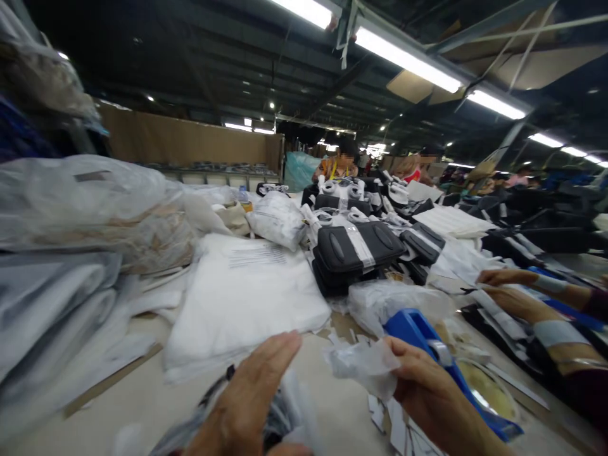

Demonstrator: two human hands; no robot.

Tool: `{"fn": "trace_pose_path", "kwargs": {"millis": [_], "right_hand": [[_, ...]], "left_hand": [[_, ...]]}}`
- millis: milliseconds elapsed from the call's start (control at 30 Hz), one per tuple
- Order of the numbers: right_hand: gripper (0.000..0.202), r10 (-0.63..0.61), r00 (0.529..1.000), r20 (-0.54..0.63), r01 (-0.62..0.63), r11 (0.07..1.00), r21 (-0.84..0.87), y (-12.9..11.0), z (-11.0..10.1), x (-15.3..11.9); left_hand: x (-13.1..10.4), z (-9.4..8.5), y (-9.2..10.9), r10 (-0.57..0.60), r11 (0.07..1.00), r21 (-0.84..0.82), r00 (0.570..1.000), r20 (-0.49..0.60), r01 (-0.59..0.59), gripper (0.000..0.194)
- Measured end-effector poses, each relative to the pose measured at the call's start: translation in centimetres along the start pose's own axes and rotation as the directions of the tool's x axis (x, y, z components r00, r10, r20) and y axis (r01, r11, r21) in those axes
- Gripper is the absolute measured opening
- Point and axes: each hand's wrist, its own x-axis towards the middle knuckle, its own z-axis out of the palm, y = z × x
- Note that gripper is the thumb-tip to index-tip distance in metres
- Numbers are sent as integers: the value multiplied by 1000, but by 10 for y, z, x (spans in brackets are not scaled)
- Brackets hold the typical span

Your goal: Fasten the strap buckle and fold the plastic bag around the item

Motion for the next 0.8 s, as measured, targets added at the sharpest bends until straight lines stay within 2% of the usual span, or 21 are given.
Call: {"fn": "trace_pose_path", "kwargs": {"millis": [67,133,167,233,300,400,567,633,733,800], "right_hand": [[14,86,989,116,-94,993,71,15,26,0],[16,117,978,176,-130,989,67,29,43,2],[17,115,975,188,-127,990,54,35,48,3],[20,101,975,196,-105,994,9,46,54,4],[23,94,973,212,-89,995,-35,53,56,5],[25,97,966,241,-81,994,-77,57,63,7],[32,142,968,210,-120,986,-114,51,82,9],[29,144,973,181,-118,982,-146,52,88,9],[33,89,984,156,-58,979,-195,59,91,8],[34,32,985,170,9,972,-236,65,92,8]], "left_hand": [[10,7,19,-4,999,-46,1000,12,4,64],[14,7,26,-113,978,-167,990,80,125,33],[13,5,25,-192,946,-243,974,117,215,24],[6,-1,19,-339,848,-371,925,169,378,27],[-3,-6,11,-430,772,-443,888,164,456,30],[-14,-10,3,-457,753,-449,873,171,481,30],[-20,-11,0,-426,782,-410,883,195,468,28],[-20,-11,0,-446,719,-497,871,206,486,32],[-18,-12,3,-447,545,-692,862,238,473,38],[-17,-13,5,-441,520,-716,865,241,465,40]]}}
